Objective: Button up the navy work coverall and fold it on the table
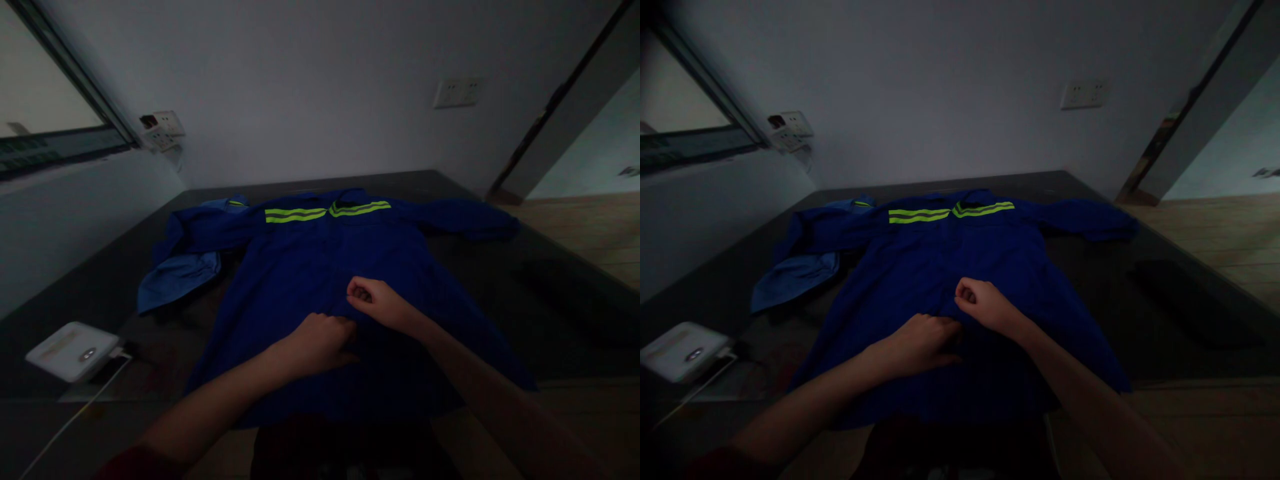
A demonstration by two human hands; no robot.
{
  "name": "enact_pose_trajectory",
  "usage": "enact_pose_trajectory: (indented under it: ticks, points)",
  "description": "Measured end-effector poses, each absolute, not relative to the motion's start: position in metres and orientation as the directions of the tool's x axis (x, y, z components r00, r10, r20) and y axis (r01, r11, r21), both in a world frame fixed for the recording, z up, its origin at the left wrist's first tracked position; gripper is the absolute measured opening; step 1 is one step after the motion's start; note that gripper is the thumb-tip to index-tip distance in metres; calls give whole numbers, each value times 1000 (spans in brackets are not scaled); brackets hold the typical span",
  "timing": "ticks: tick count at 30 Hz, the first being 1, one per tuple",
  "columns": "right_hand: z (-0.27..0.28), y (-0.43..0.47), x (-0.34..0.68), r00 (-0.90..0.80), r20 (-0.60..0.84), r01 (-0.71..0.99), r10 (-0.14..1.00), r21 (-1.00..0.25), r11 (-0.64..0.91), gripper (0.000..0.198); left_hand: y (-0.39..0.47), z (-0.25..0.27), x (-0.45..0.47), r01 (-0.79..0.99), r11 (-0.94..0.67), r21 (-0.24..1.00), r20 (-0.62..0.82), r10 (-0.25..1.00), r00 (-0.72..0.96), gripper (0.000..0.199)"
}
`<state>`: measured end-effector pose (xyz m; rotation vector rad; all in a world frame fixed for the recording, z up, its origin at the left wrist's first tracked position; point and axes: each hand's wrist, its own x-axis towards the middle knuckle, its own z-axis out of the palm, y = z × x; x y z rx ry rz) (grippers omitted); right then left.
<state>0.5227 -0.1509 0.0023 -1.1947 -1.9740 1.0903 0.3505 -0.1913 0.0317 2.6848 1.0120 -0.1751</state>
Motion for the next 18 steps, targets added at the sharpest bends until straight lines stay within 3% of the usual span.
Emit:
enact_pose_trajectory:
  ticks: [4, 11, 15, 18]
  points:
    - [2, -150, 523, -437, 61, 428, 898, -863, 267, 6, -196, 32, 352, 672, -720, 174, -230, 634, 739, 23]
    - [7, -151, 524, -460, 38, 364, 887, -903, 227, 11, -197, 31, 350, 666, -681, 304, -255, 616, 746, 10]
    - [11, -150, 527, -551, -52, 326, 833, -932, 158, 20, -196, 32, 350, 669, -684, 292, -251, 620, 744, 11]
    - [13, -149, 531, -616, -112, 319, 780, -940, 117, 26, -193, 33, 347, 675, -639, 368, -233, 640, 732, 8]
